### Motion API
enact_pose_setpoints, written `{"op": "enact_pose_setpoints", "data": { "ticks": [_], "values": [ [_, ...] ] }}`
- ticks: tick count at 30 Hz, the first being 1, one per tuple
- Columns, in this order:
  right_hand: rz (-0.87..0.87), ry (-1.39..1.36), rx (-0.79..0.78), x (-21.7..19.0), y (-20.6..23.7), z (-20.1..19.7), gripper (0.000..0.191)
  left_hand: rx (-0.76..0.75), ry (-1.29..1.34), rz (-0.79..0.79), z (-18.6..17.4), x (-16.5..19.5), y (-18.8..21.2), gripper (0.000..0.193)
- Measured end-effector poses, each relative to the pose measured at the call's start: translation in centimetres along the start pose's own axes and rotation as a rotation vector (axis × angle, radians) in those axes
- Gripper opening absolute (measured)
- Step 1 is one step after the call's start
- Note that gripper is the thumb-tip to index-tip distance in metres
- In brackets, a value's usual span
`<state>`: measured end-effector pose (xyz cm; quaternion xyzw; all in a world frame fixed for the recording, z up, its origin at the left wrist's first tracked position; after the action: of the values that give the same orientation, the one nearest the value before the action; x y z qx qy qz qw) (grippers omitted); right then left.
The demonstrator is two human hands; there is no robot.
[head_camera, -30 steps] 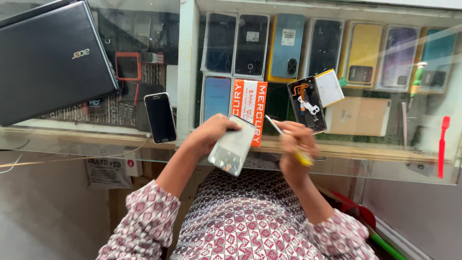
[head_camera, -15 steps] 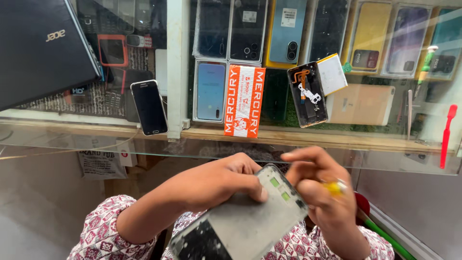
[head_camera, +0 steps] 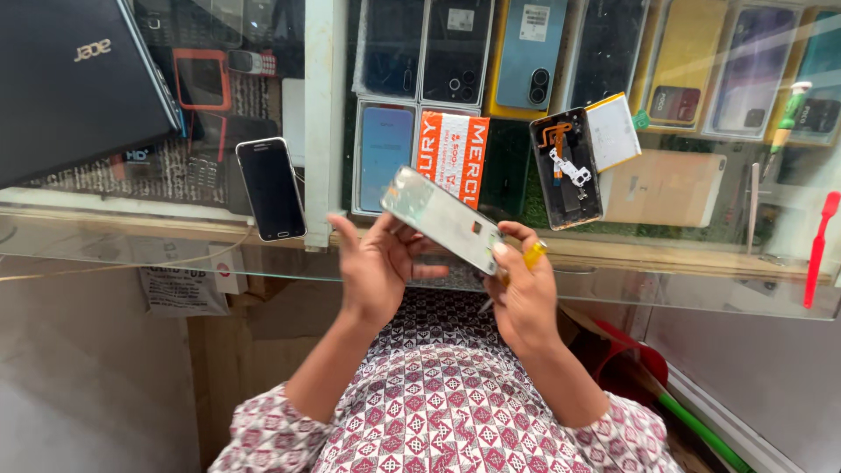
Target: The person pries open the back of a disassembled smartphone at a glass display counter, working a thin metal tool along the frame edge to separate the housing. They then use a red plastic pry tool to lift and clean the frame edges, holding the phone body in their other hand.
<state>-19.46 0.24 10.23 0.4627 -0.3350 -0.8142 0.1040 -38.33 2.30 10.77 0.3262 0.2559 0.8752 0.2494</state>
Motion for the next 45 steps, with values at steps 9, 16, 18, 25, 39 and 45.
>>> {"op": "enact_pose_setpoints", "data": {
  "ticks": [9,16,18,25,39,45],
  "values": [
    [-0.277,0.320,-0.223,3.4,-4.3,-1.8,0.026,0.388,-0.721,0.002,-0.4,1.5,-6.3,0.029],
    [-0.758,0.420,-0.177,1.7,-3.4,-4.4,0.040,0.451,-0.894,-0.041,1.1,2.7,-7.8,0.026],
    [-0.769,0.453,-0.200,1.9,-2.9,-4.2,0.033,0.445,-0.917,-0.020,1.6,2.7,-8.0,0.026],
    [-0.936,0.720,-0.260,2.3,-1.9,-2.6,0.013,0.517,-1.010,0.009,2.2,2.3,-8.5,0.024],
    [-1.042,0.859,-0.227,2.6,-2.0,-2.2,0.007,0.452,-1.001,0.236,3.0,1.6,-8.7,0.035],
    [-1.138,0.886,-0.263,1.9,-2.1,-1.7,0.009,0.474,-1.022,0.272,2.8,1.4,-8.9,0.040]
  ]
}}
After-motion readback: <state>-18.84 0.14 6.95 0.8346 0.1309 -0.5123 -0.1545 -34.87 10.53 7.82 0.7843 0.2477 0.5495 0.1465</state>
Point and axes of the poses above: each hand's wrist, its own y-axis away from the middle knuckle, its own z-axis out of the palm, x = y × z, the point moved 2 cm from there along -y, towards the middle knuckle, and after that the axes turned 8 degrees about -z, right-handed, at the moved point
